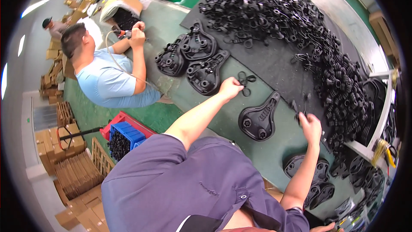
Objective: Assembling bicycle seats by attaching parts and using a pneumatic screwdriver to fasten components.
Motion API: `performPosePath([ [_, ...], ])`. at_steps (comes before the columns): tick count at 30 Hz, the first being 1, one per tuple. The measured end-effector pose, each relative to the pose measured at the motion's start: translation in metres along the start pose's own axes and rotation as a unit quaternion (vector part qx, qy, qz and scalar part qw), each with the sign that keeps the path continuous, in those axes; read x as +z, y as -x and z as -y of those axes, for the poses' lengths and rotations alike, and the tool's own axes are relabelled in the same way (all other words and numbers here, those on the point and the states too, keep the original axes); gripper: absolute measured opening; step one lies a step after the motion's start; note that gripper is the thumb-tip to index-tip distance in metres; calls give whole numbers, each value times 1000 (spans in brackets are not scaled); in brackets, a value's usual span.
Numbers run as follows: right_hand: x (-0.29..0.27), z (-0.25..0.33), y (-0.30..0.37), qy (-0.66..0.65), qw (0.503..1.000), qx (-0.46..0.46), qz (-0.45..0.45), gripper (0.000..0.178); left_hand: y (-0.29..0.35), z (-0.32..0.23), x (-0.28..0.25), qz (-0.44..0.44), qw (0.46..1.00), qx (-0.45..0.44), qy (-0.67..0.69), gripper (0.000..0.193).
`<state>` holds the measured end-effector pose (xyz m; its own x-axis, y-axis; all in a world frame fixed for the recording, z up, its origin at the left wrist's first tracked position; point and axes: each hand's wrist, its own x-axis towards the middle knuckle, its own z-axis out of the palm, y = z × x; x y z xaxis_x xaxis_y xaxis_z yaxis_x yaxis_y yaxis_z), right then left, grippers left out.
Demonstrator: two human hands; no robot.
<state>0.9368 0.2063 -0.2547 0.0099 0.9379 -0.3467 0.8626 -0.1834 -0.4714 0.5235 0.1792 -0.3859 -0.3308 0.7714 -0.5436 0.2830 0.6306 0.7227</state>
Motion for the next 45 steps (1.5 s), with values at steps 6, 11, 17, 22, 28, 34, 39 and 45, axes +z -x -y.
performPosePath([
  [6,12,-8,76,204,959,-90,173,45,-9,-91,-4,-142,901,396,-111,24],
  [11,71,-34,100,202,955,-195,96,32,12,-78,-5,-133,873,441,-160,22],
  [17,74,-34,126,193,957,-210,-54,31,77,35,-24,-99,906,371,-179,27],
  [22,82,-47,113,171,966,-192,-13,35,133,103,-30,66,937,270,-213,33],
  [28,87,-59,120,41,994,1,-101,37,115,80,-41,-41,871,373,-317,32],
  [34,122,-97,186,140,979,93,116,43,73,34,-37,154,656,515,-531,66],
  [39,150,-82,204,182,980,77,28,53,53,21,-28,256,568,479,-619,58],
  [45,164,-96,195,70,995,73,-21,66,64,24,-56,275,663,372,-588,64],
])
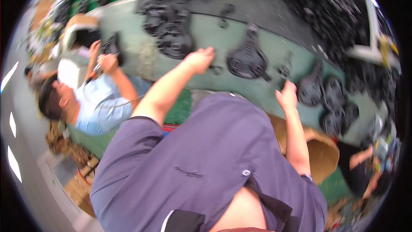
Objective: Assembling bicycle seats by attaching parts and using a pneumatic screwdriver to fasten components.
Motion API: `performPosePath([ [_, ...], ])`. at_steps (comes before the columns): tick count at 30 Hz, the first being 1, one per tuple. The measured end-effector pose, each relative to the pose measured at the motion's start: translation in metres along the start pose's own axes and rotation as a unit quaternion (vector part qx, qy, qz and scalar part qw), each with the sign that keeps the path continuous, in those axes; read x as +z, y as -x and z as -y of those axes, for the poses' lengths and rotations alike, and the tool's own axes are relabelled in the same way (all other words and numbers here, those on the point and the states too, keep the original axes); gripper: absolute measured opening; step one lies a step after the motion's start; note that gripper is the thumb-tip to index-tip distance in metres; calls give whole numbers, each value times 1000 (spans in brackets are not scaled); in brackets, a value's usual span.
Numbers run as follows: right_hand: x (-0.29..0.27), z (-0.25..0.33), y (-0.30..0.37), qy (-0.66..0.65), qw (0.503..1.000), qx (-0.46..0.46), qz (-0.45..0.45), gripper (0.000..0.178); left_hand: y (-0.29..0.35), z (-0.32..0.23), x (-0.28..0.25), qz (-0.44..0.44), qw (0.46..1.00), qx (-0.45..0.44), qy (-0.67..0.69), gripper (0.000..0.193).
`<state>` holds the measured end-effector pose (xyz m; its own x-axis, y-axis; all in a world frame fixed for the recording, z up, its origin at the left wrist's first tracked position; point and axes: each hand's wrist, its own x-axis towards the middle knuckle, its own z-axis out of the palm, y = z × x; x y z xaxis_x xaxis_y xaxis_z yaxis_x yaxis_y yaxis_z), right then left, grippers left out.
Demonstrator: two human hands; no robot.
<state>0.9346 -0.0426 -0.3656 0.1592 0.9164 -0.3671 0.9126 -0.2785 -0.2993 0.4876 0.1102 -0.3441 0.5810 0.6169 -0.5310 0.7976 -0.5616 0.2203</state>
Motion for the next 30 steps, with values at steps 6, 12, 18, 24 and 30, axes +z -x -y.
performPosePath([
  [6,-18,50,-35,-83,990,93,-60,105,28,2,38,-24,990,-115,85,49],
  [12,-10,74,-64,-62,989,131,-24,99,27,-24,10,-301,890,-204,275,50],
  [18,-10,24,-74,-162,978,66,-112,70,-14,-83,-31,-180,963,47,194,51],
  [24,-99,80,-62,-582,789,144,135,29,-14,-88,-16,-185,960,62,200,55],
  [30,-101,130,-104,-642,712,165,233,46,-21,-95,-26,-161,952,53,256,53],
])
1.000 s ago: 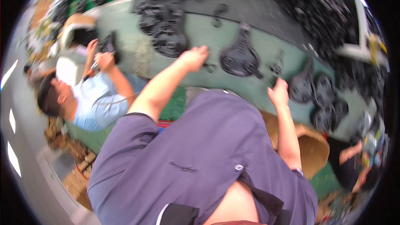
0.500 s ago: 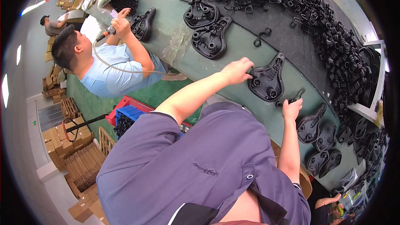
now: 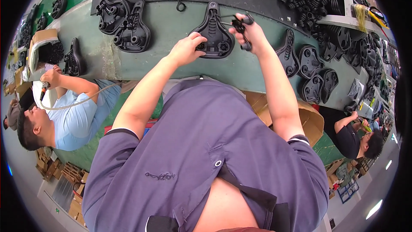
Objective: Assembling bicycle seats by attaching parts and using a pneumatic screwdriver to fasten components.
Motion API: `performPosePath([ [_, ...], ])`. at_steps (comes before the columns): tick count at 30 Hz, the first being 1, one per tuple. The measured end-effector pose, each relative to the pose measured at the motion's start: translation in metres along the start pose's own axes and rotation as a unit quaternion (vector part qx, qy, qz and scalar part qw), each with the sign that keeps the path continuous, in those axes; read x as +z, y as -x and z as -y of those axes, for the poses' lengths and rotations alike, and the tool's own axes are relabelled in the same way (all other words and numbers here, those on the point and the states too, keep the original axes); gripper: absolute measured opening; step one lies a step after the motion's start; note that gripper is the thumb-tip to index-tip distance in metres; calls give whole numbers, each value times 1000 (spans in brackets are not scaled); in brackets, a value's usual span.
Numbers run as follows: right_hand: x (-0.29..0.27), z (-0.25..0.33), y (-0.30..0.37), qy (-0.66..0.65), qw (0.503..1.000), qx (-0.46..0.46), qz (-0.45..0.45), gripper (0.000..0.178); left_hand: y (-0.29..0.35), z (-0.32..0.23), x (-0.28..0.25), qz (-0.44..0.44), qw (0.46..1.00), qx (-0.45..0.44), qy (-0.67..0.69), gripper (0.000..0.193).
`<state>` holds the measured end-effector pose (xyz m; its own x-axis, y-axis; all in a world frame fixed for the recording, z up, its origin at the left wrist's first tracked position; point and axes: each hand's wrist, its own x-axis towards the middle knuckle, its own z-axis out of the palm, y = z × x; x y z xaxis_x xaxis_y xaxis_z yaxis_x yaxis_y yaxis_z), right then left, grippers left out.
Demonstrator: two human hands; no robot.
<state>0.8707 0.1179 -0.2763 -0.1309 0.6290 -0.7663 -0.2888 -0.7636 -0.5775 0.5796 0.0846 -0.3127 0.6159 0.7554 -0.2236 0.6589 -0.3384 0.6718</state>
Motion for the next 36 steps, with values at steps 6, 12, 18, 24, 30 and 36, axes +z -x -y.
performPosePath([
  [6,32,33,-47,139,989,-14,-58,40,-11,9,0,28,988,-79,130,50],
  [12,80,27,-49,702,669,-245,-20,48,-6,15,5,-30,992,-69,102,57],
  [18,76,-61,-51,563,750,-283,-199,84,-13,12,6,-10,986,-74,150,75],
  [24,65,-67,-36,620,669,-357,-200,92,-27,-7,14,-327,932,-157,9,63],
  [30,59,-94,-54,555,681,-414,-238,86,-59,-4,52,-331,932,-147,-24,47],
  [36,57,-92,-58,545,691,-405,-249,77,-63,-5,53,-343,926,-154,-18,38],
])
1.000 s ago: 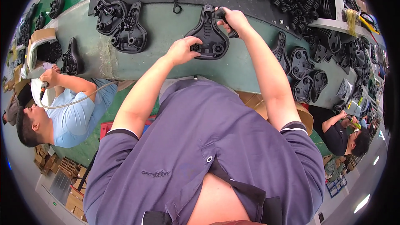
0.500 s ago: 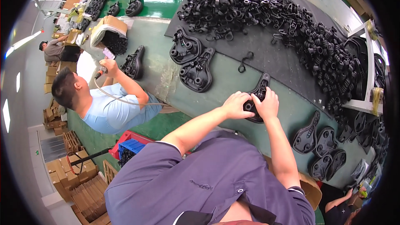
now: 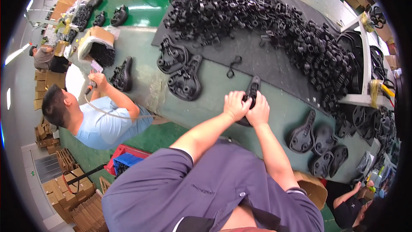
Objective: Assembling bicycle seats by attaching parts and using a pneumatic screwdriver to fasten components.
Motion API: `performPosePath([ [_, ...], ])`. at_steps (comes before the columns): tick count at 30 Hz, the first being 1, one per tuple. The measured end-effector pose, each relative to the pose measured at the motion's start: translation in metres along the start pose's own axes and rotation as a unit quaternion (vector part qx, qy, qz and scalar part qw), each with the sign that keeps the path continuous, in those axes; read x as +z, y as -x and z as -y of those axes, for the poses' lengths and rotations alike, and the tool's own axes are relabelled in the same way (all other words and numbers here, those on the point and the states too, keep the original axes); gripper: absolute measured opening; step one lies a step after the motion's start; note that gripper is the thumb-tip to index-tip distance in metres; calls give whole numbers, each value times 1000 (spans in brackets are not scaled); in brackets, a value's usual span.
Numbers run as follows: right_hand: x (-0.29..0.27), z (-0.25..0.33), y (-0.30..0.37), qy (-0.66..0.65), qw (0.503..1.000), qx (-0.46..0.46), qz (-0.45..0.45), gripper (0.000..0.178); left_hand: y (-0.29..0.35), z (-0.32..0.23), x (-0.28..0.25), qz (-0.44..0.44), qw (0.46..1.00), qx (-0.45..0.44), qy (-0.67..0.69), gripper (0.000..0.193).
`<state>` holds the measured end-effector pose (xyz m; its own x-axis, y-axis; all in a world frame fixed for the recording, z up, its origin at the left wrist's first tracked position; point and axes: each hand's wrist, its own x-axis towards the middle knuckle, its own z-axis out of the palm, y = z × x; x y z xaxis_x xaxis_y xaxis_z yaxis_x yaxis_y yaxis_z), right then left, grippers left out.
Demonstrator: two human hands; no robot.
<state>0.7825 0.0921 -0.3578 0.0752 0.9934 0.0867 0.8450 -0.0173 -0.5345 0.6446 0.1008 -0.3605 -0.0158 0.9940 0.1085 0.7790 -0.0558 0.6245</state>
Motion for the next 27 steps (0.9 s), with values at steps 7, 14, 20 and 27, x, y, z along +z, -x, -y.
performPosePath([
  [7,-66,-50,10,-170,976,113,82,63,-33,52,-35,423,879,-201,94,52],
  [14,-157,-174,74,143,972,82,-165,44,24,108,-80,203,955,-187,105,51],
  [20,-205,-255,121,275,888,326,-172,61,39,200,-124,69,856,-465,213,54],
  [27,-176,-275,114,137,900,413,-23,93,35,297,-188,1,811,-521,265,62],
])
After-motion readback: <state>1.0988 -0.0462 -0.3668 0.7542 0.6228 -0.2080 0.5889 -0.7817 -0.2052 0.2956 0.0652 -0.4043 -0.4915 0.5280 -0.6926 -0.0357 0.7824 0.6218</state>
